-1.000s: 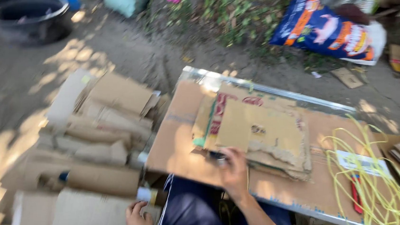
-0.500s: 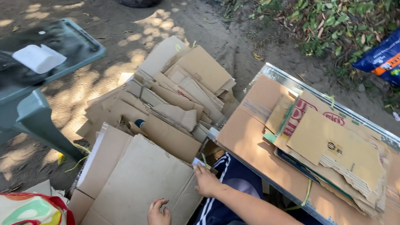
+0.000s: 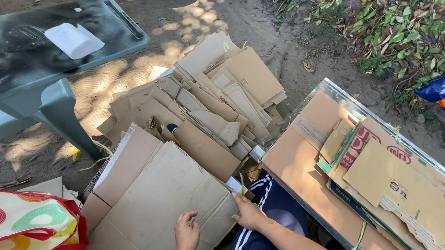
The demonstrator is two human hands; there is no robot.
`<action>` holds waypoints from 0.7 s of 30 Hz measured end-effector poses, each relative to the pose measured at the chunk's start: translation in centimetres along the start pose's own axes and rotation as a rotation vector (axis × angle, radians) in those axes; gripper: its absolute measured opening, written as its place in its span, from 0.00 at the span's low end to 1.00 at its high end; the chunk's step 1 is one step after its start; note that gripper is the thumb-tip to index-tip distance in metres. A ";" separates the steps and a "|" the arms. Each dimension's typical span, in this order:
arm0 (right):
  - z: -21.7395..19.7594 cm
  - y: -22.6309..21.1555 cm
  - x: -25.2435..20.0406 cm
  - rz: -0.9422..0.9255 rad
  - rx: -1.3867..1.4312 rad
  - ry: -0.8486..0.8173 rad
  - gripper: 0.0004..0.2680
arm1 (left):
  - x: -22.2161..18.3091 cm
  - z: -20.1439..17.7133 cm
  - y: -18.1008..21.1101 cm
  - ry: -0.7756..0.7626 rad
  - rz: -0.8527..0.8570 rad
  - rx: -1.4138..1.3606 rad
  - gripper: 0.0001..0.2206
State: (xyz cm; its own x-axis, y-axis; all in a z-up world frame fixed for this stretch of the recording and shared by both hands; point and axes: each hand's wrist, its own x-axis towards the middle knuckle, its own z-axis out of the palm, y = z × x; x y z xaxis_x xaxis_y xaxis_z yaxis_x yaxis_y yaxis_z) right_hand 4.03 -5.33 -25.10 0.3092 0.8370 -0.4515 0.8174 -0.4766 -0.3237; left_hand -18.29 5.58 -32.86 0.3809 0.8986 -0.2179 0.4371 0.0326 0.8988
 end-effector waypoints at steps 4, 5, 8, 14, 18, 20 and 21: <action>-0.6 -1.1 -0.8 -0.015 0.138 0.118 0.29 | -0.5 0.2 -1.5 -0.020 -0.012 0.013 0.16; -1.6 -2.2 -1.5 0.043 0.278 0.061 0.25 | -0.5 0.2 -2.0 -0.027 -0.035 0.034 0.18; -1.8 -5.3 -1.6 0.156 0.547 -0.031 0.16 | -0.3 0.3 -3.3 -0.040 -0.094 0.050 0.19; -1.5 -9.2 -3.0 0.062 0.944 -0.153 0.06 | 2.4 1.0 -6.4 0.229 0.034 0.024 0.15; -4.0 -8.7 -5.6 -0.130 1.086 -0.049 0.05 | 3.1 -3.3 -4.7 0.305 0.040 -0.036 0.13; -8.7 -9.6 -8.2 -0.226 1.065 0.021 0.05 | 4.3 -6.0 -3.0 0.462 0.182 -0.078 0.13; -10.8 -9.9 -9.7 -0.316 1.039 0.077 0.06 | 4.6 -7.3 -2.3 0.623 0.310 -0.122 0.14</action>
State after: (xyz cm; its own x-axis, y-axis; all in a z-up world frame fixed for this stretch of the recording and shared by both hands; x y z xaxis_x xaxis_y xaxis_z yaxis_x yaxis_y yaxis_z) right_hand -1.80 -5.77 -8.52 0.2165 0.9591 -0.1825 0.0667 -0.2011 -0.9773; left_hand -23.47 12.85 -33.17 -0.0808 0.9565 0.2802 0.2755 -0.2488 0.9285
